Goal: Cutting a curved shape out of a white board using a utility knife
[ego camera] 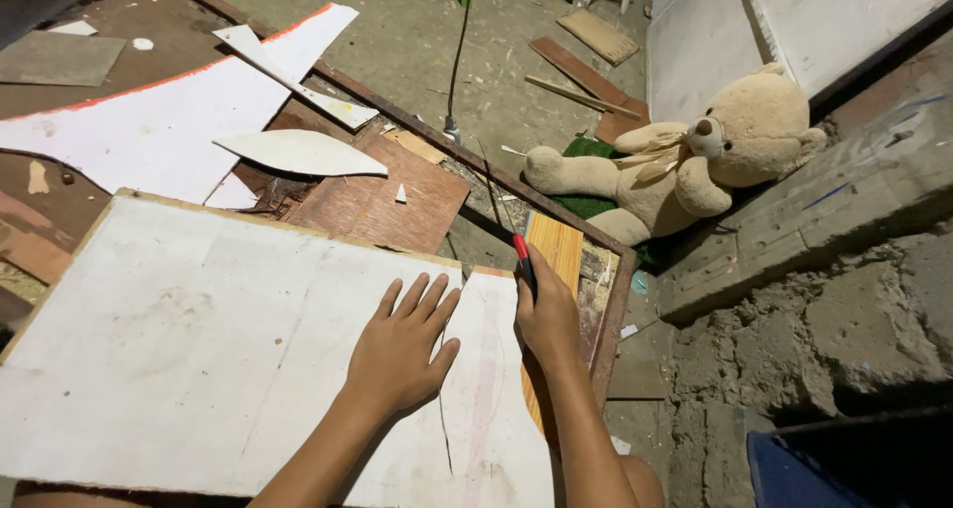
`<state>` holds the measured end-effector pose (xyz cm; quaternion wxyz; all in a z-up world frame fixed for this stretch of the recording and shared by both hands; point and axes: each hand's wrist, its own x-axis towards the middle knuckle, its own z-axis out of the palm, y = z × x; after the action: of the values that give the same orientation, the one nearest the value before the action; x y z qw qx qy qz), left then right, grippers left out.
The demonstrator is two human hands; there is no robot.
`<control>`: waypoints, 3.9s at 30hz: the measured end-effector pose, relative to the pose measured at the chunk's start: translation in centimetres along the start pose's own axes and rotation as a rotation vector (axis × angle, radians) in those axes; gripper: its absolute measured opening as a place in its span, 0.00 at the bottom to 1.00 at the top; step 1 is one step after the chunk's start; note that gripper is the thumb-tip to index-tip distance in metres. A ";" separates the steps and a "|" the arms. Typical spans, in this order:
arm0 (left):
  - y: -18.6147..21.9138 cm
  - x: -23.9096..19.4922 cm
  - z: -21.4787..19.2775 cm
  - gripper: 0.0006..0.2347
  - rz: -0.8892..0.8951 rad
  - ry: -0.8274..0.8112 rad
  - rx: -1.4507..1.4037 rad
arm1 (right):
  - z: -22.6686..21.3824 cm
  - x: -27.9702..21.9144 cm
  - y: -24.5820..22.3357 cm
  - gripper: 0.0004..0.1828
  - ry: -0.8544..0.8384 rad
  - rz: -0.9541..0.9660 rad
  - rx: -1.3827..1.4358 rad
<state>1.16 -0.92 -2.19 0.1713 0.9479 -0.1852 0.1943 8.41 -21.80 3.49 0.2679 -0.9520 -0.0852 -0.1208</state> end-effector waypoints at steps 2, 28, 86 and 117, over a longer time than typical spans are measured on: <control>-0.1 0.1 0.0 0.28 0.002 -0.013 -0.021 | -0.7 -0.1 -0.7 0.32 -0.056 0.075 0.019; -0.1 2.9 -3.0 0.25 -0.091 -0.303 -0.059 | -0.4 0.5 0.5 0.31 -0.046 -0.090 -0.065; 1.4 3.6 -1.9 0.26 -0.240 -0.275 -0.135 | -5.4 -7.3 -3.1 0.31 0.040 -0.024 0.013; 1.2 2.4 2.7 0.26 -0.161 0.020 0.087 | -4.5 -13.6 -9.0 0.30 0.055 0.561 0.298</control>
<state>3.58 -3.68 -3.16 0.1469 0.9643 -0.0982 0.1971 -7.53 -17.90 7.88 0.4293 -0.8851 0.1712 -0.0539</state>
